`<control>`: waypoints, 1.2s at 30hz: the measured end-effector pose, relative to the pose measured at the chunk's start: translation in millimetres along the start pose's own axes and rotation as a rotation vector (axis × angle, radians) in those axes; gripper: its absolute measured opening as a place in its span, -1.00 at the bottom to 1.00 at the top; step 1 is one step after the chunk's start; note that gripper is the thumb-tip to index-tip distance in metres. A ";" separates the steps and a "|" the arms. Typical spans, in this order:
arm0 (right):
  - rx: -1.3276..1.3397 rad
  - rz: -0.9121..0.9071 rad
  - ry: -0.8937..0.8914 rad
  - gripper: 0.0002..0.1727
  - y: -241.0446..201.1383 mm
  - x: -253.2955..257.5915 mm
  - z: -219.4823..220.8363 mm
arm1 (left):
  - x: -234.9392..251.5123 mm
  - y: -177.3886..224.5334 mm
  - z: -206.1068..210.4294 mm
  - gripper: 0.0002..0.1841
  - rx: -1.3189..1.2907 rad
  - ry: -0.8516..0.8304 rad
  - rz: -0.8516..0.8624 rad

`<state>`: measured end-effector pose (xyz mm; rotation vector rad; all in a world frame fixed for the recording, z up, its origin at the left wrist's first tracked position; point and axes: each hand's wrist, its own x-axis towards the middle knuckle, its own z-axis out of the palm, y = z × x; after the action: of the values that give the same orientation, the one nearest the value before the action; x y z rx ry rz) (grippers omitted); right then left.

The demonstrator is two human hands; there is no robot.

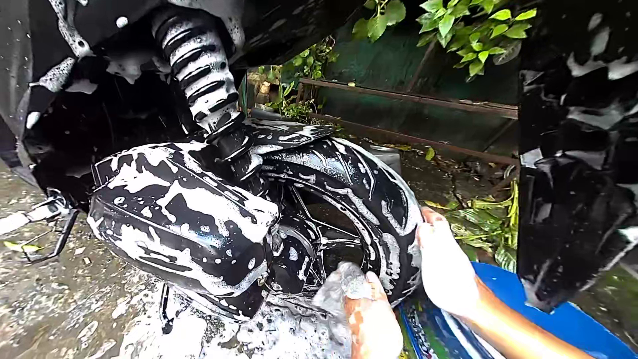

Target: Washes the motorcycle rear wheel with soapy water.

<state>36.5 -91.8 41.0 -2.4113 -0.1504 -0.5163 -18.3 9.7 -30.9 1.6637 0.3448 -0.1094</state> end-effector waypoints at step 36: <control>0.241 0.388 -0.320 -0.29 93.5 -54.0 0.8 | 69.7 -103.3 -7.7 -0.19 0.215 0.159 -0.040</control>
<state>9.3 -162.6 -35.8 -2.1939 0.1127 0.0632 17.1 37.2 -147.4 1.8841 0.5015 -0.0450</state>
